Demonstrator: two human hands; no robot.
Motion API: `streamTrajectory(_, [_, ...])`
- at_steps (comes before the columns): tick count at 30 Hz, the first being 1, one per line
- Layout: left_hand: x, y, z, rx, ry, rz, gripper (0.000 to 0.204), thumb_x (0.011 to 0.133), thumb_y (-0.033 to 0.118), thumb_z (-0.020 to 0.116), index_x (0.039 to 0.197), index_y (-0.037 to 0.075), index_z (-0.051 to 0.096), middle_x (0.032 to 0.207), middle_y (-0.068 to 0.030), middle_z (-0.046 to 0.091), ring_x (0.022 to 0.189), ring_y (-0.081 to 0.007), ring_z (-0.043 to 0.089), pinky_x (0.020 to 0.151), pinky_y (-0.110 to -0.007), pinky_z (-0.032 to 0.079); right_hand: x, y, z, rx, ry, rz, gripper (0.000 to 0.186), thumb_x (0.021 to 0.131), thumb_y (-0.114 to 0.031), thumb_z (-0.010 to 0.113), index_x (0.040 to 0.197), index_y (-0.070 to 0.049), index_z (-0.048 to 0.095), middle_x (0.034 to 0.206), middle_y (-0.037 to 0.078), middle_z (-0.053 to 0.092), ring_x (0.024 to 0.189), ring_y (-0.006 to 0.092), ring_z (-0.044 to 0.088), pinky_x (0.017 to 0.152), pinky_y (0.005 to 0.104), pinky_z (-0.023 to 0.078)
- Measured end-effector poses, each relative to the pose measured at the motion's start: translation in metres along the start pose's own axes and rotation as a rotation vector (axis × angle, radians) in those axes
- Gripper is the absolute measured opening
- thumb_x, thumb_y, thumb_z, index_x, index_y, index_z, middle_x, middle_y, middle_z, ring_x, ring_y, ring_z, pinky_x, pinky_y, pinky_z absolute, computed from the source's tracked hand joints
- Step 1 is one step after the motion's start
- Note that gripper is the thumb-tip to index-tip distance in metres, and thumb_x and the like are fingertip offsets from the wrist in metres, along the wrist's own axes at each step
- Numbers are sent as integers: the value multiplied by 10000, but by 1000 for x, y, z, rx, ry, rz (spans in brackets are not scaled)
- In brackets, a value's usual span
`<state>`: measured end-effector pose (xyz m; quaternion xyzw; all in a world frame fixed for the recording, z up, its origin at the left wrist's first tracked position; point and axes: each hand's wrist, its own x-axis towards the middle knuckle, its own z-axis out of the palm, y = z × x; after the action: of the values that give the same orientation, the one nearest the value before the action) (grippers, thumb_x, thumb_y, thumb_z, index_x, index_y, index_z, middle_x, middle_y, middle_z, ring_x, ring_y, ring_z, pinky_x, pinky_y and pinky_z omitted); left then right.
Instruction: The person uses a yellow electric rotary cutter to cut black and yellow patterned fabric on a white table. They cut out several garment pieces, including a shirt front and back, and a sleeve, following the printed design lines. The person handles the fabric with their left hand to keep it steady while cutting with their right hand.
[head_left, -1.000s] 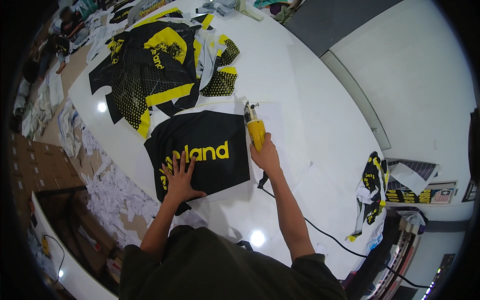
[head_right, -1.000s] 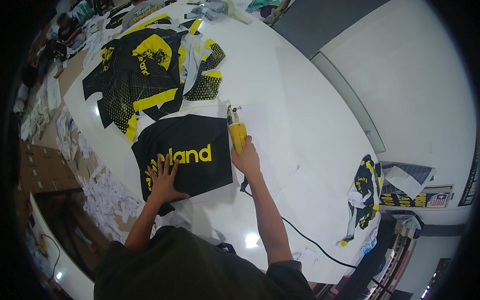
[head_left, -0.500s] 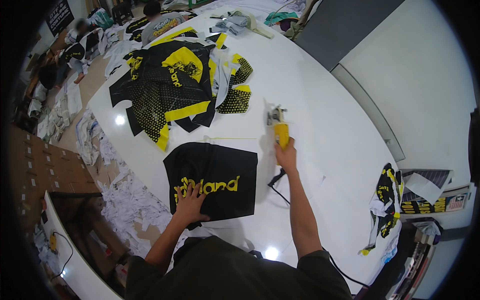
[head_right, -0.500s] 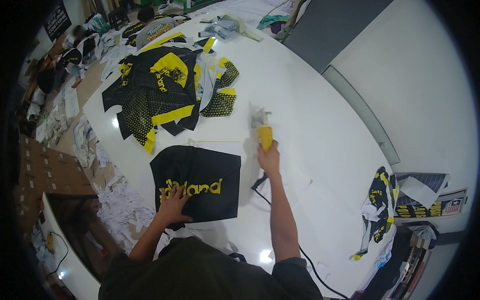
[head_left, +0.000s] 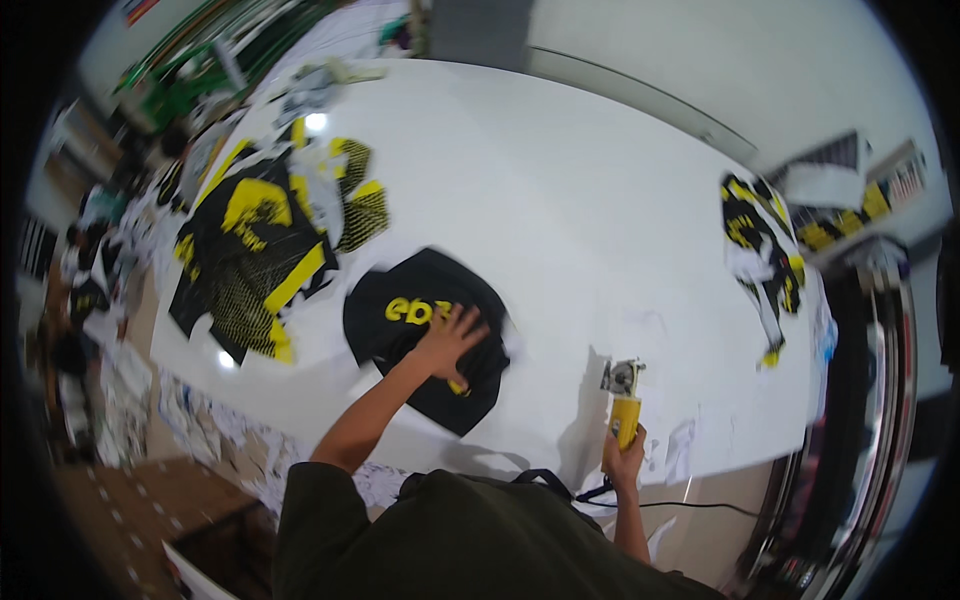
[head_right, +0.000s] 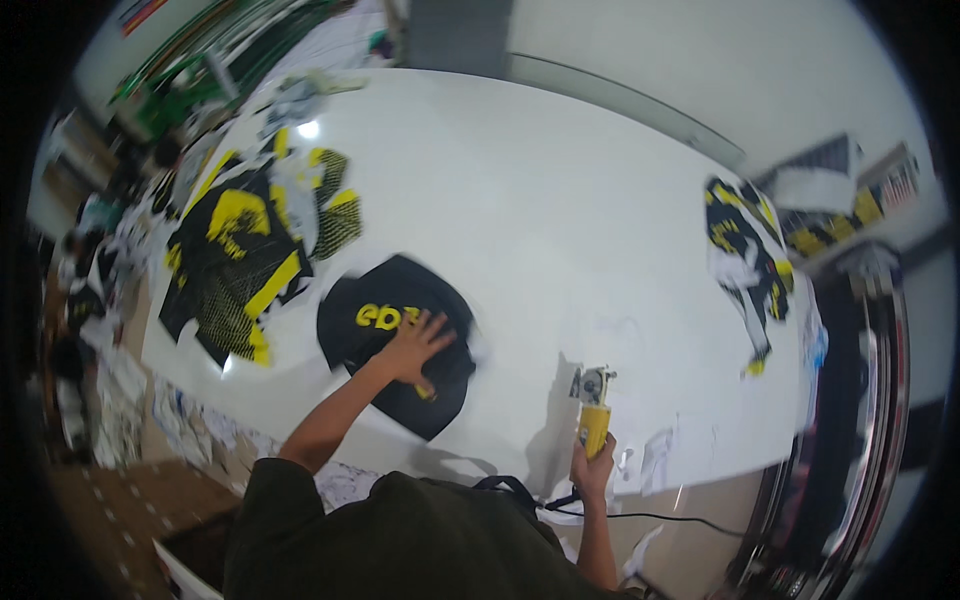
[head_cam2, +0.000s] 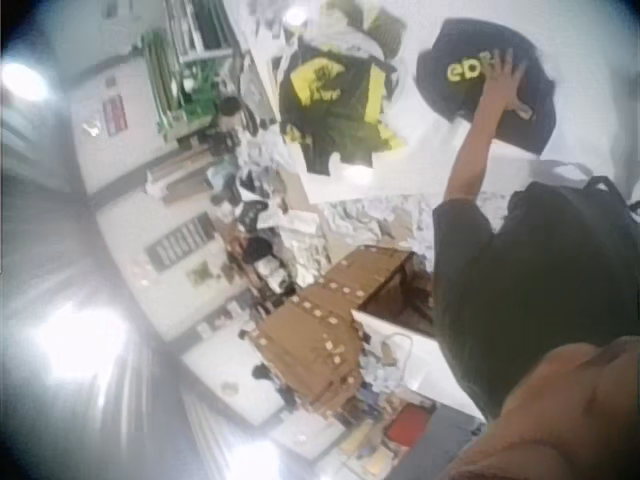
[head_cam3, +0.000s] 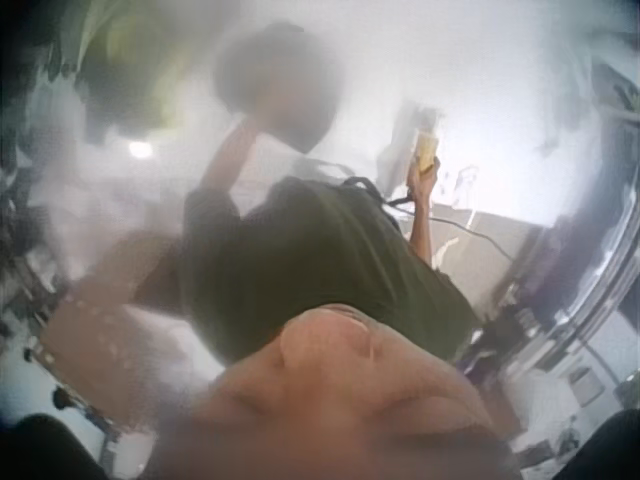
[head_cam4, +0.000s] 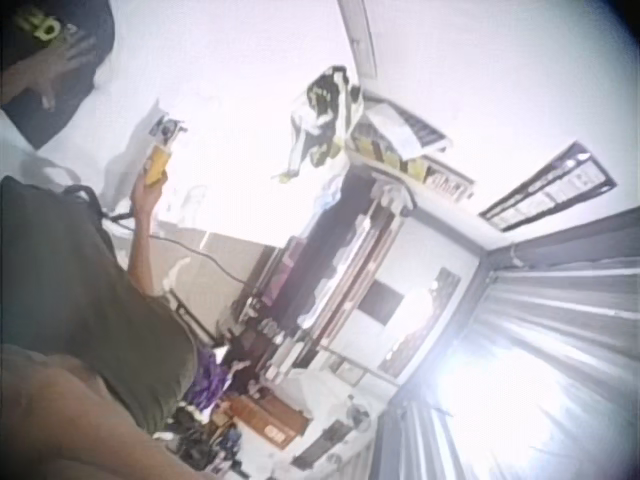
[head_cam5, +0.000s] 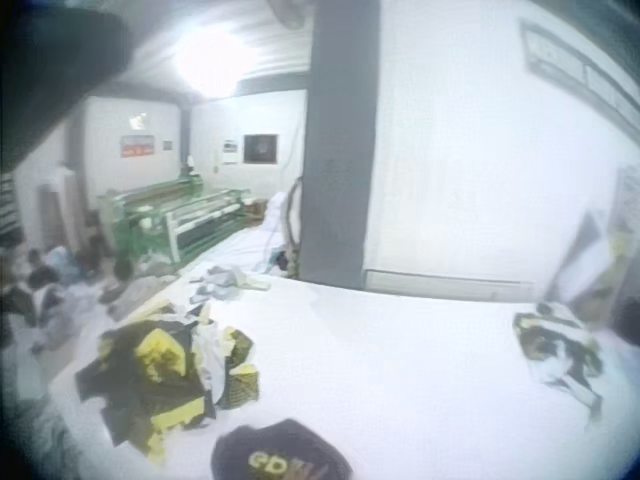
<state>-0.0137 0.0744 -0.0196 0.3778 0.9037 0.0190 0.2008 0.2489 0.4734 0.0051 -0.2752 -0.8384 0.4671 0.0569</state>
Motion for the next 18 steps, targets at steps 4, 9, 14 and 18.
streamTrajectory(4, [36, 38, -11, -175, 204, 277, 1075, 783, 672, 779, 1650, 220, 334, 1738, -180, 181, 1604, -386, 182, 1252, -686, 136, -83, 32, -42, -11, 222, 127, 572, 926, -108, 723, 1394, 51, 435, 1069, 193, 688, 1003, 253, 688, 890, 375, 554])
streamTrajectory(9, [126, 65, 4, -132, 391, 116, 973, 898, 770, 567, 1645, 183, 357, 1737, -145, 211, 1609, -377, 152, 1253, -696, 51, -107, 11, -42, -12, 304, 112, 562, 922, -135, 725, 1389, 45, 470, 1115, 196, 674, 997, 247, 679, 885, 384, 553])
streamTrajectory(14, [151, 37, -12, -14, 352, -4, 1012, 913, 861, 407, 1655, 176, 339, 1745, -132, 195, 1624, -351, 93, 1235, -722, -9, -88, -13, -23, 100, 286, 160, 602, 924, -167, 730, 1400, 69, 449, 1105, 203, 681, 968, 254, 687, 867, 390, 564])
streamTrajectory(18, [103, -51, -10, -92, 370, -390, 1013, 938, 834, 405, 1666, 138, 295, 1756, -132, 156, 1628, -351, 66, 1230, -725, -11, -72, -10, -9, 137, 185, 148, 636, 921, -185, 739, 1411, 77, 431, 1104, 228, 702, 967, 269, 708, 855, 395, 575])
